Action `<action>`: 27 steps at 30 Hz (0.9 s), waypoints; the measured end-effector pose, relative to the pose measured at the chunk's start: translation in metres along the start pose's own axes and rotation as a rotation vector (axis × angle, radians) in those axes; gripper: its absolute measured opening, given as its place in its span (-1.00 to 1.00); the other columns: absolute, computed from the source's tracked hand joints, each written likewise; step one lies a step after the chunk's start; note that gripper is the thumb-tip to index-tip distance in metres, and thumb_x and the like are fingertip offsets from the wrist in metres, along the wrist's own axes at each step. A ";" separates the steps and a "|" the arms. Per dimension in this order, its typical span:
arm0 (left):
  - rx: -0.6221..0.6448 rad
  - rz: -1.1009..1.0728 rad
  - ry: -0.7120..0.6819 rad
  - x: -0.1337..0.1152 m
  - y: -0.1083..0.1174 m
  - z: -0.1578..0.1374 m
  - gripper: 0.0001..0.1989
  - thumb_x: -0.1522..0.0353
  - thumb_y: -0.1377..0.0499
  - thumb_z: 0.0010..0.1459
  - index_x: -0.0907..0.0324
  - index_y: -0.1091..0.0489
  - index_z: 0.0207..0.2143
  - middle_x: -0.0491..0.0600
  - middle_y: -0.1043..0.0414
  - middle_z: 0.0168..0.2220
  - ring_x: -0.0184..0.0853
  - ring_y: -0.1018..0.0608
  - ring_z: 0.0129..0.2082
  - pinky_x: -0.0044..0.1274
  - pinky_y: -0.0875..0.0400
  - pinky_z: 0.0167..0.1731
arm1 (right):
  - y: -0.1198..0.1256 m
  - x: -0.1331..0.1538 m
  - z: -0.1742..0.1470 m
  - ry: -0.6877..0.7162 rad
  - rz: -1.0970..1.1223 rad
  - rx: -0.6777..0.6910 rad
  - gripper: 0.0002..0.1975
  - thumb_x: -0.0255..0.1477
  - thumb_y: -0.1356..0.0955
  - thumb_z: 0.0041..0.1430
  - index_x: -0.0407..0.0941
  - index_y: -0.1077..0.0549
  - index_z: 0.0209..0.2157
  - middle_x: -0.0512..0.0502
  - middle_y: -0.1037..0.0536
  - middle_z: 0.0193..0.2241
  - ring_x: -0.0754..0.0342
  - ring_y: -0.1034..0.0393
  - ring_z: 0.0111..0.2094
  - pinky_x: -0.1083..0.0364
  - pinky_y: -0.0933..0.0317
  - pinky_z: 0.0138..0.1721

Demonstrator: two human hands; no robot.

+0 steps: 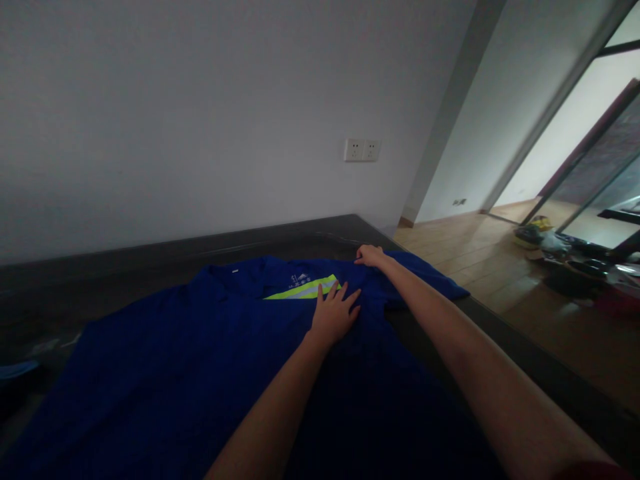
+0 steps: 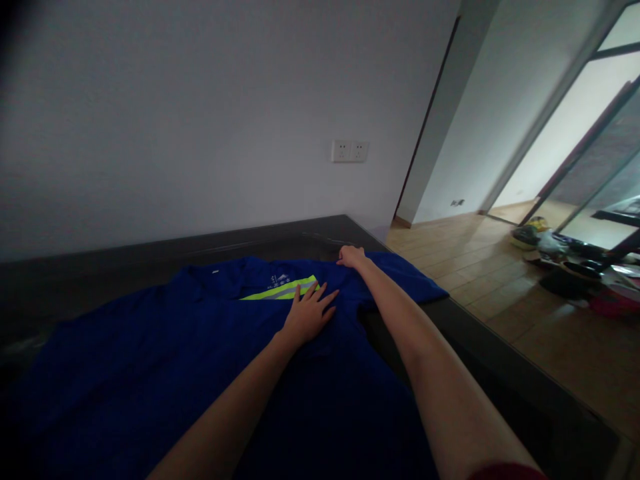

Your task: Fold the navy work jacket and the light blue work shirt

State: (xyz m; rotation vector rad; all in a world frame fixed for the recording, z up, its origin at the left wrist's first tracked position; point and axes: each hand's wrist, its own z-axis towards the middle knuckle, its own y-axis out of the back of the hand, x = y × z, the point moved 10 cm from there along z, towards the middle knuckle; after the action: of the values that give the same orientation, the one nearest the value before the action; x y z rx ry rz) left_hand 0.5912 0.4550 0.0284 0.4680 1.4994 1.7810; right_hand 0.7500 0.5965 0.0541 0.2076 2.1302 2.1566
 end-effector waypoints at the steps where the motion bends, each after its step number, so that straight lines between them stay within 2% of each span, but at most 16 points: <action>1: -0.007 -0.002 0.002 0.000 0.001 0.000 -0.53 0.12 0.16 0.30 -0.12 -0.10 0.23 -0.04 -0.07 0.29 -0.10 -0.08 0.30 0.01 0.13 0.20 | 0.005 0.000 0.004 -0.009 -0.002 -0.002 -0.88 -0.35 -0.43 0.08 -0.09 -0.54 -0.35 -0.13 -0.60 -0.24 -0.09 -0.42 -0.11 -0.11 -0.16 -0.02; 5: -0.046 -0.006 0.020 0.001 0.005 -0.001 -0.53 0.14 0.13 0.30 -0.12 -0.06 0.25 -0.06 -0.01 0.32 -0.10 -0.05 0.31 0.00 0.10 0.21 | 0.019 0.004 0.007 -0.025 -0.007 -0.082 -0.79 -0.29 -0.29 0.24 -0.06 -0.54 -0.24 -0.15 -0.57 -0.15 -0.04 -0.40 -0.05 -0.04 -0.16 -0.03; 11: -0.029 -0.020 0.020 0.000 0.006 -0.002 -0.53 0.13 0.12 0.30 -0.10 -0.09 0.24 -0.05 -0.08 0.29 -0.10 -0.09 0.29 0.01 0.09 0.20 | 0.008 0.018 -0.009 -0.074 -0.034 -0.163 -0.79 -0.46 -0.28 0.22 -0.19 -0.52 -0.18 -0.38 -0.51 -0.09 -0.17 -0.34 0.00 -0.19 -0.06 0.03; 14: -0.028 -0.017 0.021 0.000 0.006 -0.002 -0.54 0.13 0.13 0.30 -0.07 -0.13 0.22 -0.03 -0.11 0.27 -0.09 -0.09 0.29 0.02 0.09 0.20 | 0.015 0.052 -0.008 0.051 -0.001 -0.198 -0.75 -0.41 -0.23 0.28 -0.15 -0.49 -0.13 -0.31 -0.49 -0.07 -0.11 -0.31 0.02 -0.09 -0.08 0.03; 17: -0.031 -0.020 0.024 0.000 0.006 -0.002 -0.54 0.14 0.14 0.30 -0.03 -0.15 0.20 -0.01 -0.13 0.26 -0.09 -0.10 0.29 0.01 0.09 0.20 | 0.020 0.106 -0.004 0.262 0.067 -0.167 -0.75 -0.30 -0.26 0.28 -0.08 -0.50 -0.13 -0.15 -0.53 -0.14 0.04 -0.36 -0.06 0.11 -0.15 -0.04; 20: -0.030 -0.028 0.023 0.000 0.006 -0.002 -0.55 0.15 0.14 0.30 0.00 -0.19 0.18 -0.02 -0.15 0.25 -0.09 -0.11 0.28 0.01 0.10 0.21 | 0.018 0.160 -0.004 0.438 0.201 -0.120 -0.73 -0.30 -0.31 0.24 -0.07 -0.47 -0.07 -0.09 -0.54 -0.17 0.11 -0.39 -0.13 0.18 -0.17 -0.09; 22: -0.021 -0.033 0.017 0.000 0.008 -0.002 -0.53 0.15 0.17 0.31 0.05 -0.19 0.19 0.00 -0.16 0.25 -0.09 -0.11 0.28 0.00 0.10 0.21 | 0.010 0.183 -0.001 0.450 0.262 -0.080 -0.69 -0.34 -0.37 0.17 -0.05 -0.45 -0.04 -0.06 -0.54 -0.17 0.10 -0.40 -0.13 0.18 -0.18 -0.11; 24: 0.003 -0.036 0.000 -0.002 0.009 -0.002 -0.49 0.16 0.19 0.31 0.09 -0.12 0.24 0.03 -0.14 0.26 -0.08 -0.10 0.28 0.00 0.10 0.22 | -0.002 0.192 0.007 0.385 0.268 -0.043 -0.69 -0.39 -0.42 0.10 -0.02 -0.47 -0.08 -0.04 -0.56 -0.19 0.09 -0.43 -0.16 0.18 -0.20 -0.16; 27: 0.032 -0.022 -0.027 -0.005 0.012 -0.004 -0.46 0.20 0.20 0.31 0.10 0.03 0.31 0.03 -0.09 0.28 -0.06 -0.04 0.30 0.01 0.11 0.22 | -0.014 0.192 0.020 0.282 0.267 -0.015 -0.86 -0.44 -0.40 0.10 -0.06 -0.54 -0.25 -0.06 -0.59 -0.26 0.07 -0.47 -0.23 0.18 -0.23 -0.25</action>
State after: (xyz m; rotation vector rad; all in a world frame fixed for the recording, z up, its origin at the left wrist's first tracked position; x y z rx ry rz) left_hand 0.5880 0.4487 0.0397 0.4879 1.5106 1.7289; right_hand 0.5637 0.6492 0.0446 0.2075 2.3520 2.4800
